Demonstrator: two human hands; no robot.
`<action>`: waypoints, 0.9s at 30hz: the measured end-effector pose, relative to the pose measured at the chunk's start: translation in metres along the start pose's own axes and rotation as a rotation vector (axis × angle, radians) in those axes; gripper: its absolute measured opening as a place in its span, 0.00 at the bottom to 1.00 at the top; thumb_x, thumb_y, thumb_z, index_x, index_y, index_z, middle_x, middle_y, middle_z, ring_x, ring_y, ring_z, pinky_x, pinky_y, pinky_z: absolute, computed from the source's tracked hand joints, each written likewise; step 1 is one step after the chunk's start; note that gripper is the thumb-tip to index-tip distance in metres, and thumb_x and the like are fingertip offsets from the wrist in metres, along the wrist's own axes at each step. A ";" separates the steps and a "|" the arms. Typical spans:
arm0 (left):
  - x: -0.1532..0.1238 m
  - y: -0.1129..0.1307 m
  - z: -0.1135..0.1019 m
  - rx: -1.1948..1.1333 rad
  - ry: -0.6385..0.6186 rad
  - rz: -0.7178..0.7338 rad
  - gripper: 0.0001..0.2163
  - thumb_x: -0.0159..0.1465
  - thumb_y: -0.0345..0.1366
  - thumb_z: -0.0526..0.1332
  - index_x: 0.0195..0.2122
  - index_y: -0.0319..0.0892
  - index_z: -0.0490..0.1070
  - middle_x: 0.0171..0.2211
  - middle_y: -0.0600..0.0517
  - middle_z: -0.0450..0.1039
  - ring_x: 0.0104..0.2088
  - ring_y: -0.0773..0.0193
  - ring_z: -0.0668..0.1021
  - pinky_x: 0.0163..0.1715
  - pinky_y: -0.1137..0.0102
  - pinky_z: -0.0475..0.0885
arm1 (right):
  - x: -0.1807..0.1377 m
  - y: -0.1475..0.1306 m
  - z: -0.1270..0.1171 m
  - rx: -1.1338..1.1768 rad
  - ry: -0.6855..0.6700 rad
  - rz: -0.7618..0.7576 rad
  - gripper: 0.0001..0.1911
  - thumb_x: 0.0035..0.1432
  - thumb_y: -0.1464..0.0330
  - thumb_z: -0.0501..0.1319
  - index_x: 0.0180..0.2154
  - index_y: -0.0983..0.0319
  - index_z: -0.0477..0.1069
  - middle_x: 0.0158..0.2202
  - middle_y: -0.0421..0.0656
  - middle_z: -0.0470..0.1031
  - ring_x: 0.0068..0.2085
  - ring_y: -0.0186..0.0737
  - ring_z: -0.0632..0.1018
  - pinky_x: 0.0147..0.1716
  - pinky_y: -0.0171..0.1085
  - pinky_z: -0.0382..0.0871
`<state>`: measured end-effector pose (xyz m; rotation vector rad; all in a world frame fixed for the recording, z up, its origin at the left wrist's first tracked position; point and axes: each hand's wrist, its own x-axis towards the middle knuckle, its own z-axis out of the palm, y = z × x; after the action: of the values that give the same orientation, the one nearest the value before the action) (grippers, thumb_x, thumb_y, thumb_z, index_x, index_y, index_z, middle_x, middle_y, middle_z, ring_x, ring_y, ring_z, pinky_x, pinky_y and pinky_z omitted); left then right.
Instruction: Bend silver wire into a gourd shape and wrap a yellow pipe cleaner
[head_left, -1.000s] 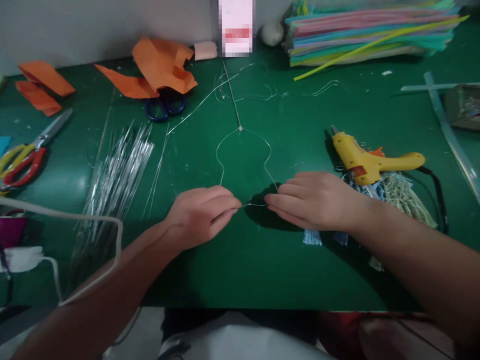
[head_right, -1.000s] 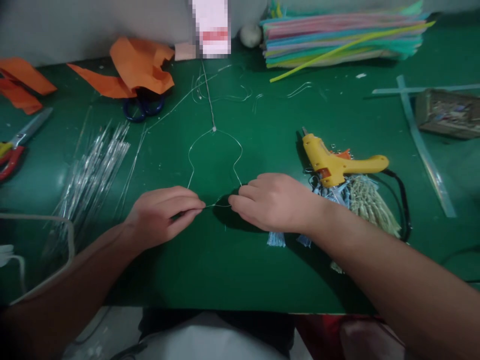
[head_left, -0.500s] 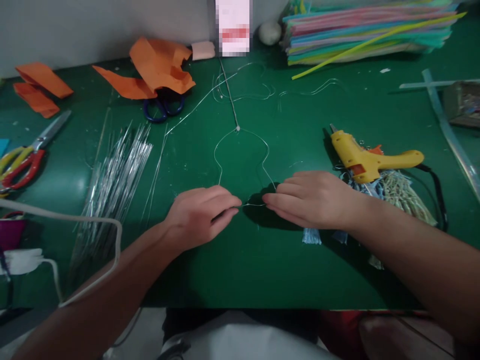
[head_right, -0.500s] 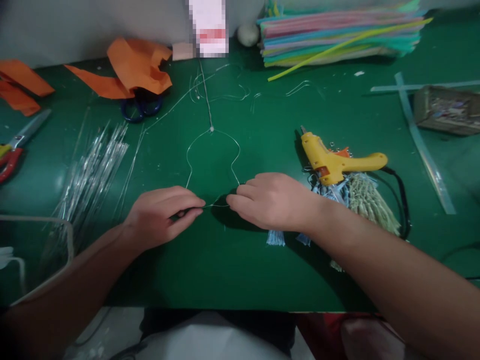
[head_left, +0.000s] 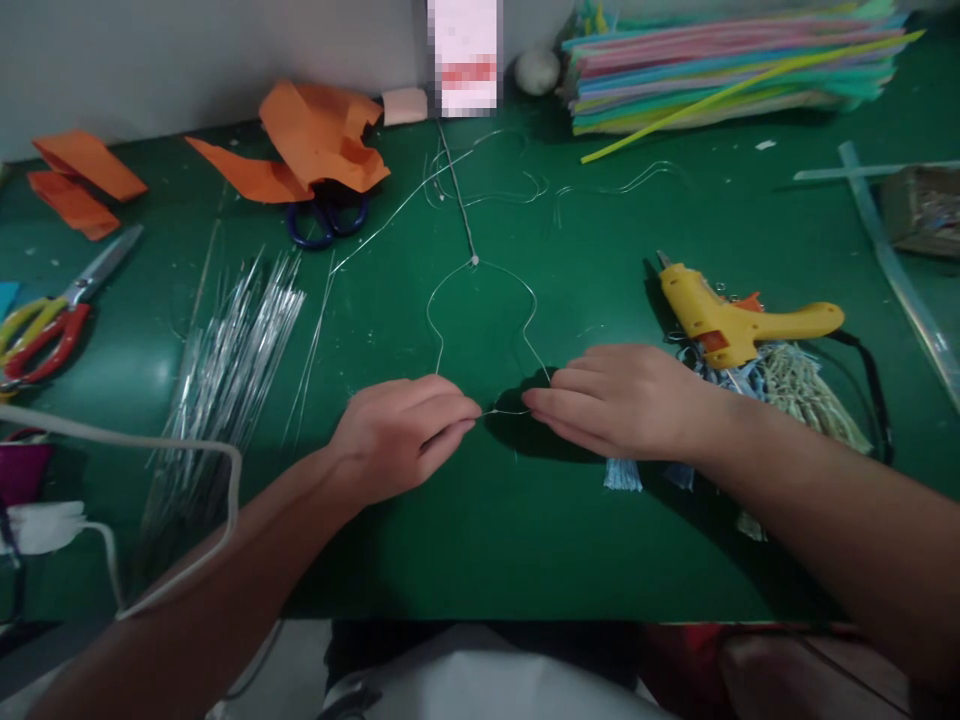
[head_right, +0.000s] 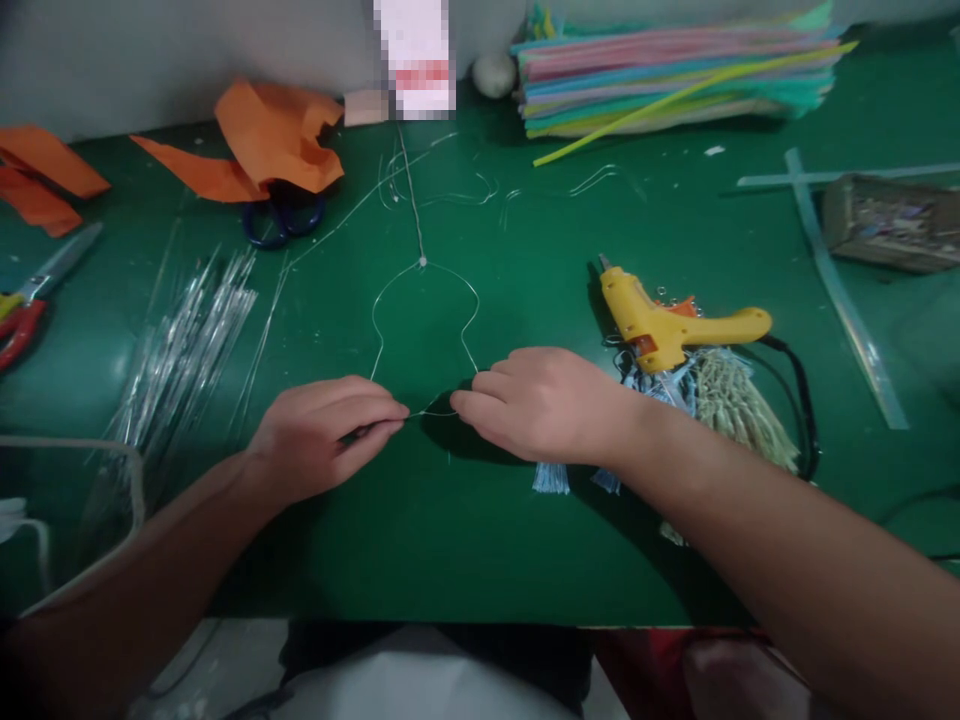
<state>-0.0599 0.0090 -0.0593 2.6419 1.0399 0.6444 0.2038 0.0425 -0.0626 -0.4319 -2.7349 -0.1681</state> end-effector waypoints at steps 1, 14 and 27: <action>0.000 0.000 0.000 -0.002 -0.001 0.001 0.05 0.66 0.30 0.59 0.38 0.43 0.76 0.35 0.54 0.80 0.33 0.67 0.81 0.32 0.74 0.73 | 0.000 0.000 0.000 -0.003 -0.001 0.002 0.07 0.67 0.71 0.54 0.38 0.63 0.69 0.24 0.36 0.69 0.25 0.33 0.67 0.27 0.37 0.57; 0.001 0.000 0.001 0.013 -0.009 -0.008 0.06 0.66 0.31 0.59 0.38 0.44 0.76 0.35 0.54 0.80 0.32 0.67 0.81 0.32 0.74 0.73 | 0.000 -0.001 0.000 -0.001 -0.015 0.006 0.08 0.68 0.71 0.53 0.36 0.63 0.68 0.24 0.36 0.69 0.25 0.33 0.66 0.28 0.37 0.56; 0.001 0.000 0.000 0.010 -0.002 0.003 0.06 0.66 0.31 0.59 0.38 0.43 0.76 0.35 0.53 0.80 0.32 0.67 0.81 0.31 0.74 0.73 | -0.002 0.001 0.001 0.006 -0.027 -0.002 0.07 0.68 0.70 0.52 0.39 0.63 0.68 0.25 0.37 0.70 0.26 0.33 0.67 0.28 0.37 0.56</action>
<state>-0.0598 0.0096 -0.0592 2.6527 1.0410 0.6388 0.2052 0.0427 -0.0640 -0.4323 -2.7621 -0.1552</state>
